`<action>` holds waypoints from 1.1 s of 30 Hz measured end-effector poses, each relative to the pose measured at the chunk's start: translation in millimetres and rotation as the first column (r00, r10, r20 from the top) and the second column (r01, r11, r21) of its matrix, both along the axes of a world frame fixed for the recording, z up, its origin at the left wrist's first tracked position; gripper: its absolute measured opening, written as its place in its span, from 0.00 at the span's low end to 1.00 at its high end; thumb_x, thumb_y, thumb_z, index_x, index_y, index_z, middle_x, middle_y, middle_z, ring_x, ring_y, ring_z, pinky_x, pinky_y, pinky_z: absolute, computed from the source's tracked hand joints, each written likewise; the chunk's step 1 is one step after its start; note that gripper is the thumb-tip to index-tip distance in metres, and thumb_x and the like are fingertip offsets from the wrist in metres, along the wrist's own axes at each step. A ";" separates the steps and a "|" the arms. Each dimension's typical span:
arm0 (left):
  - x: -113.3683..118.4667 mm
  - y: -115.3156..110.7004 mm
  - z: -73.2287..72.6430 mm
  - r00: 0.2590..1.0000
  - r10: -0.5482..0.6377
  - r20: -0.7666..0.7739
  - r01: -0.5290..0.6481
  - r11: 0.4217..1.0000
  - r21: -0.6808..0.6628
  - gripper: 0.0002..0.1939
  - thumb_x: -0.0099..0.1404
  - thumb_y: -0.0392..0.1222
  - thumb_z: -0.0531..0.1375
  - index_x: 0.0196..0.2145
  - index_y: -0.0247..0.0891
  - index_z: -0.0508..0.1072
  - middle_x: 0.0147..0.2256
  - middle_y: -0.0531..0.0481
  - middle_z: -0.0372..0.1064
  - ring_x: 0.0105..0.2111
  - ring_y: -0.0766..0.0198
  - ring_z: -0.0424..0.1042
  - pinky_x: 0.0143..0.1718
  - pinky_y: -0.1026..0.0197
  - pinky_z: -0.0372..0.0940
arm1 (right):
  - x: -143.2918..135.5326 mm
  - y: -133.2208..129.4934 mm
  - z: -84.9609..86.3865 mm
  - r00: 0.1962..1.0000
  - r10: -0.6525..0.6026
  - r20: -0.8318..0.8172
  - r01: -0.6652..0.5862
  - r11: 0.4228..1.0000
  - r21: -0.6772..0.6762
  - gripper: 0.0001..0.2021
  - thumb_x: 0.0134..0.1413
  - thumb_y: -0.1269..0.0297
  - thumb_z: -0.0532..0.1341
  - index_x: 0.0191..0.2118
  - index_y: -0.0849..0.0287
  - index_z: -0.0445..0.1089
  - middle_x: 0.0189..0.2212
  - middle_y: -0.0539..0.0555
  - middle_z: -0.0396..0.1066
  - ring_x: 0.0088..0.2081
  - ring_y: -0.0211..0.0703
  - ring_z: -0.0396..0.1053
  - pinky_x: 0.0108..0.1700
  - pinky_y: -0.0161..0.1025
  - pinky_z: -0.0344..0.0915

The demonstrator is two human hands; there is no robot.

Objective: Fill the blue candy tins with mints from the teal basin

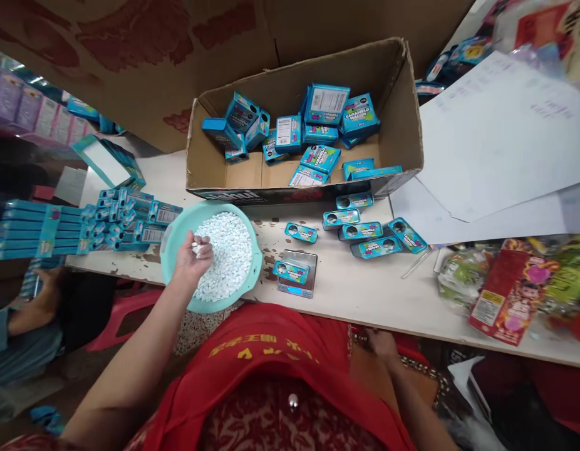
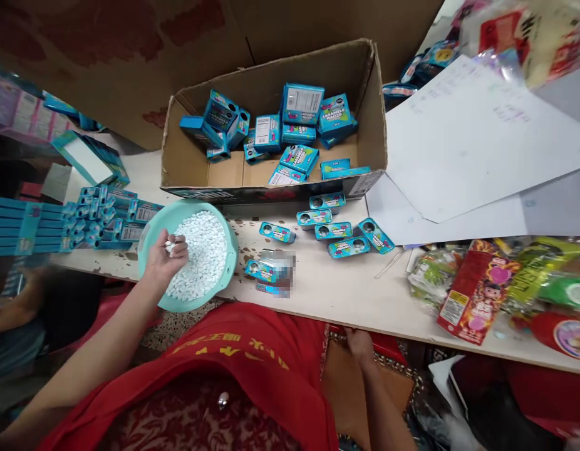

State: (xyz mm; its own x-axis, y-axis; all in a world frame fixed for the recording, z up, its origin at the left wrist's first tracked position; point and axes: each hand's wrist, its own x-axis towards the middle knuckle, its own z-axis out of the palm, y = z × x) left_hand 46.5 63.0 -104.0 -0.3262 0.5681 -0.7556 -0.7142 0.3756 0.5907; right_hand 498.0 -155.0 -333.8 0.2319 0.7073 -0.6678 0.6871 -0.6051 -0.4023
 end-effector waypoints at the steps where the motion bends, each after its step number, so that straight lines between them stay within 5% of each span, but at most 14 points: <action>1: 1.4 0.8 -1.0 1.000 -0.012 0.013 0.012 1.000 -0.020 0.21 0.70 0.48 0.47 0.20 0.36 0.59 0.18 0.53 0.60 0.13 0.74 0.55 0.11 0.72 0.50 | -11.6 -4.3 12.0 1.000 -0.006 -0.028 0.006 1.000 0.020 0.24 0.49 0.44 0.53 0.34 0.60 0.75 0.35 0.64 0.76 0.39 0.56 0.74 0.40 0.47 0.68; 5: 11.5 -0.3 -8.5 0.989 -0.105 0.104 0.110 0.993 -0.045 0.22 0.70 0.48 0.47 0.19 0.37 0.58 0.14 0.55 0.53 0.11 0.73 0.51 0.10 0.71 0.46 | -59.2 -9.2 67.7 0.991 -0.025 -0.131 0.045 0.986 0.158 0.27 0.53 0.42 0.47 0.37 0.61 0.73 0.37 0.62 0.75 0.35 0.48 0.74 0.39 0.42 0.69; 8: 19.8 -6.4 -11.9 0.971 -0.173 0.164 0.169 0.985 0.041 0.22 0.70 0.48 0.47 0.20 0.37 0.59 0.14 0.56 0.53 0.11 0.73 0.50 0.10 0.72 0.45 | -91.2 8.4 110.5 0.969 -0.091 -0.231 0.171 0.920 0.352 0.24 0.54 0.44 0.51 0.40 0.59 0.72 0.38 0.60 0.75 0.38 0.47 0.73 0.42 0.42 0.69; 12: 24.5 -17.7 -12.7 0.947 -0.226 0.228 0.211 0.973 0.088 0.14 0.66 0.45 0.55 0.26 0.36 0.64 0.17 0.56 0.58 0.12 0.76 0.52 0.11 0.74 0.47 | -120.1 32.5 142.9 0.943 -0.143 -0.301 0.272 0.853 0.446 0.21 0.52 0.45 0.56 0.37 0.59 0.72 0.34 0.58 0.75 0.34 0.48 0.72 0.40 0.45 0.69; 18: 19.2 -25.3 -16.4 0.950 -0.161 0.267 0.144 0.986 0.082 0.16 0.63 0.47 0.58 0.23 0.36 0.61 0.17 0.56 0.56 0.14 0.74 0.57 0.12 0.73 0.50 | -128.0 19.9 143.3 0.926 -0.203 -0.318 0.323 0.862 0.391 0.22 0.48 0.44 0.58 0.36 0.60 0.71 0.32 0.58 0.75 0.32 0.48 0.72 0.38 0.45 0.69; 22: 17.5 -20.5 -18.5 0.935 -0.185 0.303 0.185 0.982 0.029 0.18 0.67 0.47 0.53 0.22 0.37 0.61 0.14 0.58 0.52 0.11 0.74 0.50 0.10 0.72 0.45 | -132.5 17.2 150.7 0.923 -0.270 -0.274 0.368 0.831 0.418 0.21 0.48 0.46 0.58 0.37 0.60 0.71 0.34 0.59 0.75 0.34 0.48 0.72 0.40 0.45 0.69; 33: 13.0 -15.0 -19.8 0.922 -0.266 0.281 0.269 0.963 0.028 0.18 0.65 0.51 0.55 0.24 0.37 0.61 0.17 0.56 0.56 0.12 0.75 0.53 0.12 0.73 0.50 | -151.3 18.5 149.7 0.896 -0.319 -0.310 0.434 0.779 0.453 0.20 0.48 0.47 0.59 0.37 0.61 0.71 0.33 0.58 0.75 0.34 0.47 0.72 0.41 0.46 0.69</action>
State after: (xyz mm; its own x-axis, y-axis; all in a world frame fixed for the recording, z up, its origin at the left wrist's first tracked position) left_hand 59.5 48.1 -123.8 0.0625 0.5962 -0.8004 -0.7219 0.5808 0.3763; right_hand 346.8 -136.5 -184.0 0.4496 0.8377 -0.3100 0.3138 -0.4730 -0.8233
